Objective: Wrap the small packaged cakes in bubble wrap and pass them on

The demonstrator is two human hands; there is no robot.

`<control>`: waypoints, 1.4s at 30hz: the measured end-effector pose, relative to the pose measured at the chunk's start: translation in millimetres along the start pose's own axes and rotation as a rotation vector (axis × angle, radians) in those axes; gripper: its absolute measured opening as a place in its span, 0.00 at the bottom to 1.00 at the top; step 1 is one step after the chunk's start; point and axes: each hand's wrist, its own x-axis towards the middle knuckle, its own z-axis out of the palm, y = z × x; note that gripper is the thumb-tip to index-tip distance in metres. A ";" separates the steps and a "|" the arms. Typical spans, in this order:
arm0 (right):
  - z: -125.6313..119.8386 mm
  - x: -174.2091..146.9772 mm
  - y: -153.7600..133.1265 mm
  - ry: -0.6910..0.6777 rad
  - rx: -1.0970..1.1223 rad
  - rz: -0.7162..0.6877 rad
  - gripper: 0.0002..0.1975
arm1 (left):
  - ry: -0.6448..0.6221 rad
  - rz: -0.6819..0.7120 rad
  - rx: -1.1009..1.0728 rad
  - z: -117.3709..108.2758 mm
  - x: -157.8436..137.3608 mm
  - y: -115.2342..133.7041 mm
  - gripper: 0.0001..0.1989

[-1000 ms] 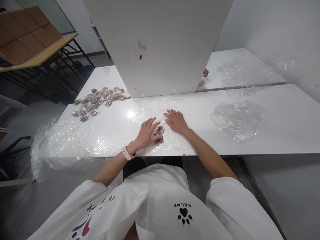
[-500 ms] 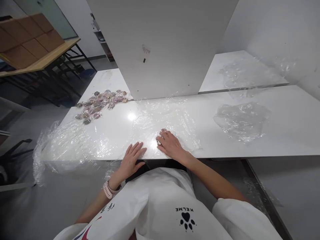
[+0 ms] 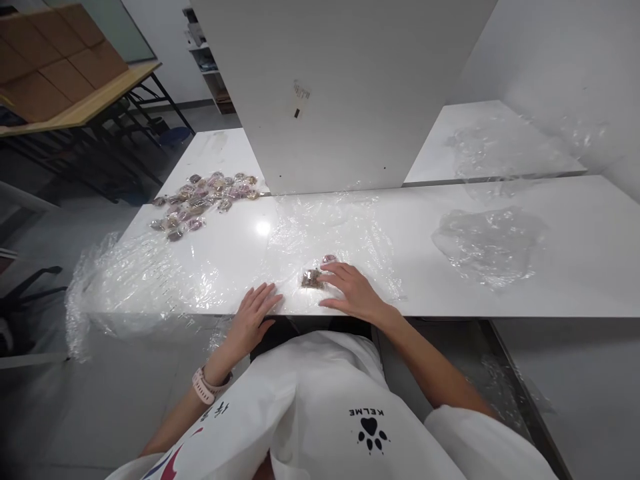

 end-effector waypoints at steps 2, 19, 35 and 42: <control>-8.4 -27.5 3.1 -0.028 -0.018 0.073 0.23 | 0.027 -0.059 0.009 -7.6 -9.7 -7.1 0.23; -49.1 -2.8 12.4 0.053 0.044 0.348 0.12 | 0.641 -0.381 0.200 -65.1 53.0 -23.3 0.13; -17.4 40.5 42.2 0.204 -0.368 0.258 0.11 | 0.150 0.186 -0.131 33.8 97.0 32.5 0.22; 1.8 24.7 44.5 -0.015 -0.069 -0.013 0.18 | 0.120 0.082 -0.307 24.1 113.8 19.8 0.15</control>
